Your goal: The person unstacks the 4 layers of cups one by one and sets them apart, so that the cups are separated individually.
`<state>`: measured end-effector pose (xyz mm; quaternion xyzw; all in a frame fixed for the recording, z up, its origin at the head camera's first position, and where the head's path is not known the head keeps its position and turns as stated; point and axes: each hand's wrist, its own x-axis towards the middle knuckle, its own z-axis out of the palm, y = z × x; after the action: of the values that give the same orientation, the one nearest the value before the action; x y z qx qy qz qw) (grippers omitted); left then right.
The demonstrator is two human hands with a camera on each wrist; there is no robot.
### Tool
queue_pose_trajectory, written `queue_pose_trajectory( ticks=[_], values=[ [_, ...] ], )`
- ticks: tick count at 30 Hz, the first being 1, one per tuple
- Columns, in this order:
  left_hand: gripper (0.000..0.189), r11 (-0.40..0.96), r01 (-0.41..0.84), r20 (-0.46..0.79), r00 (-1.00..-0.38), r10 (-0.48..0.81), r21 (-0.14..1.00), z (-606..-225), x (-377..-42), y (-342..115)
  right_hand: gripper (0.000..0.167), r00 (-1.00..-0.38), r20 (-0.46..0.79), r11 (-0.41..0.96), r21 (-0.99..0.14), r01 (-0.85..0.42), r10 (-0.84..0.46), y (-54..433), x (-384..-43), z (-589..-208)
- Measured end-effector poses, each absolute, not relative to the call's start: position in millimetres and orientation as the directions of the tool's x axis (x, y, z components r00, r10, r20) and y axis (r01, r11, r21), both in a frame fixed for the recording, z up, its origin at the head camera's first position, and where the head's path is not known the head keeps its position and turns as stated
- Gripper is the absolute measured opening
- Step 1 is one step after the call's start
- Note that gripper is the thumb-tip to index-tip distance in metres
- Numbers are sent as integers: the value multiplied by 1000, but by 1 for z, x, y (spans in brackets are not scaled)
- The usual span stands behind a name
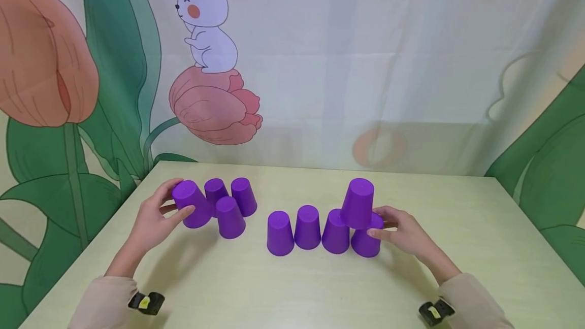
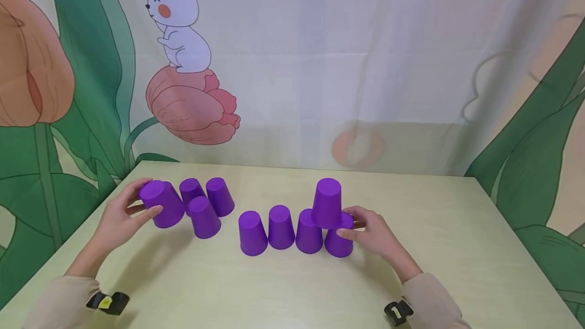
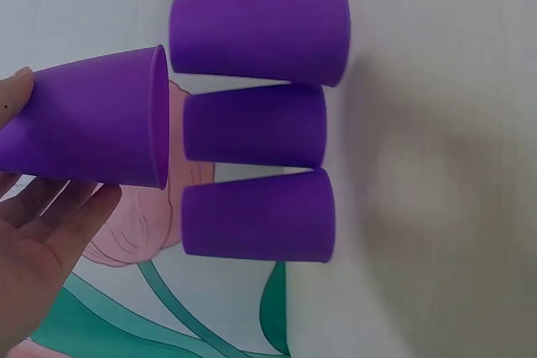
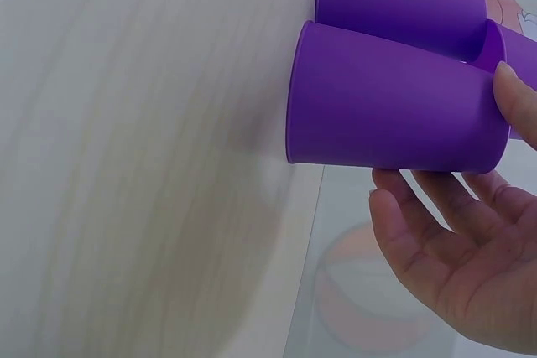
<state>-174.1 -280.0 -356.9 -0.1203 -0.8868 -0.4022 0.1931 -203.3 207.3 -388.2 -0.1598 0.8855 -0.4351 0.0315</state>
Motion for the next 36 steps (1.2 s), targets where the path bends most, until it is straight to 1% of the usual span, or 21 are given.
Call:
queue_pose_trajectory(
  ticks=[5, 10, 13, 17, 20, 24, 29, 36],
  values=[
    [57, 653, 343, 416, -908, 46, 676, -369, -179, -288, 47, -946, 82, 570, -781, -256, -313, 208, -204, -389],
    [60, 636, 284, 323, -945, 57, 718, -379, -185, -292, 47, -946, 80, 564, -786, -254, -314, 208, -204, -390],
    [59, 635, 264, 285, -956, 71, 726, -384, -190, -294, 47, -946, 81, 559, -790, -252, -314, 208, -204, -390],
    [49, 635, 283, 294, -951, 92, 719, -391, -195, -295, 47, -947, 78, 559, -790, -250, -313, 207, -205, -391],
    [46, 642, 276, 286, -954, 91, 716, -394, -196, -295, 47, -947, 76, 562, -789, -249, -313, 207, -204, -391],
    [48, 651, 248, 260, -962, 80, 718, -396, -197, -296, 47, -948, 74, 570, -783, -248, -310, 207, -204, -390],
    [49, 655, 241, 253, -964, 79, 716, -392, -197, -295, 47, -950, 74, 581, -776, -247, -305, 207, -204, -389],
    [50, 649, 277, 303, -950, 74, 708, -374, -193, -292, 48, -952, 66, 575, -784, -235, -299, 208, -203, -389]
  ],
)
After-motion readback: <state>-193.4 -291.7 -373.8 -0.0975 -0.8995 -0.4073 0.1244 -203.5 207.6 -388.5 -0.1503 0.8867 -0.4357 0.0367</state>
